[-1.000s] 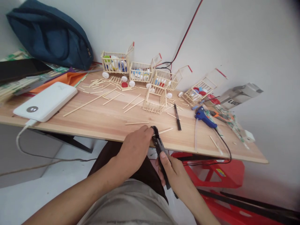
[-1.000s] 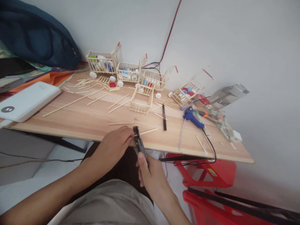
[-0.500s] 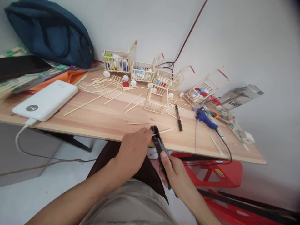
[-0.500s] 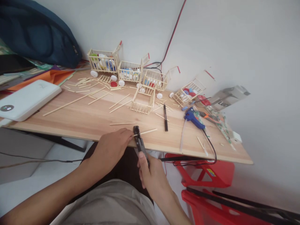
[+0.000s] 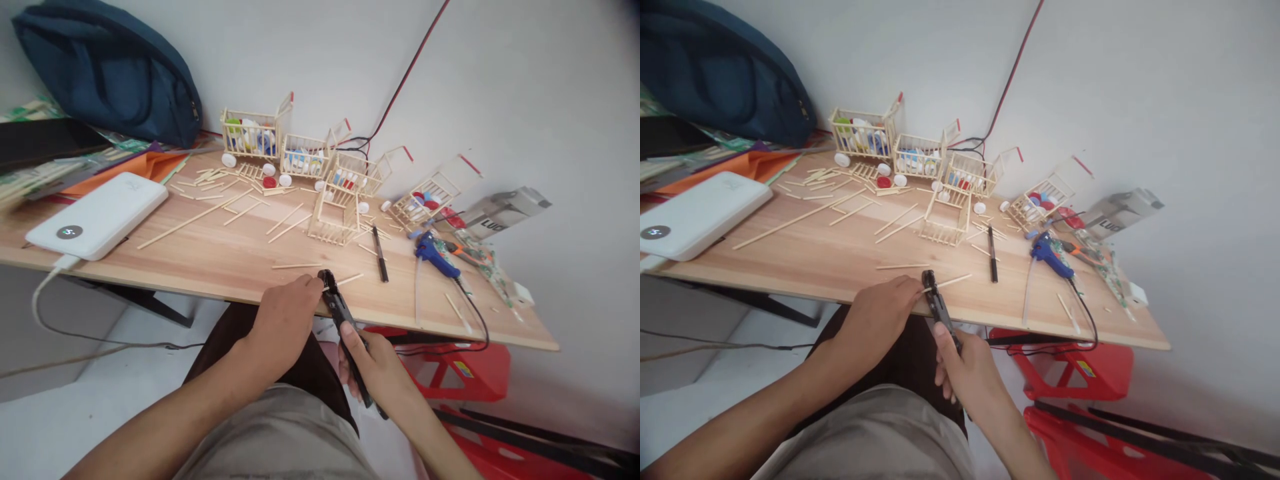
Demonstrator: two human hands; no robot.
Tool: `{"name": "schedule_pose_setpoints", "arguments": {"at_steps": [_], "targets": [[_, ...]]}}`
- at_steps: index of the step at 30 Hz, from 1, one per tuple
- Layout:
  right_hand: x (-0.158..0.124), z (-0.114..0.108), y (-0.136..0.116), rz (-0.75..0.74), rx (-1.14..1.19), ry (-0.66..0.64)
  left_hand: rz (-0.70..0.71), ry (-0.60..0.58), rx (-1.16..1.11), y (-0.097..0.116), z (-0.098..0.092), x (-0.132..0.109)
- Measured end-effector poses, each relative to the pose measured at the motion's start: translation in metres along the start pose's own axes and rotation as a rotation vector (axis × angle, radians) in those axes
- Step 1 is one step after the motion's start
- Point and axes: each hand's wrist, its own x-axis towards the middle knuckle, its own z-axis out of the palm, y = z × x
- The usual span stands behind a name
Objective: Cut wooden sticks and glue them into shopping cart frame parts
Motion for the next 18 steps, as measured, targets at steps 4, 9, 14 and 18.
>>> {"name": "schedule_pose_setpoints", "arguments": {"at_steps": [4,9,14,18], "targets": [[0.003,-0.002,-0.001,0.030,-0.072,-0.058,-0.002,-0.030,-0.003,0.003,-0.003,0.000],[0.002,0.004,-0.006,0.095,-0.076,-0.031,-0.020,-0.025,0.040,0.005,-0.002,-0.002],[0.002,0.008,-0.007,0.100,-0.050,0.005,-0.016,0.011,0.084,0.004,0.001,-0.004],[0.004,0.005,-0.006,0.093,-0.071,-0.007,-0.032,-0.024,0.068,0.002,-0.003,-0.003]]}}
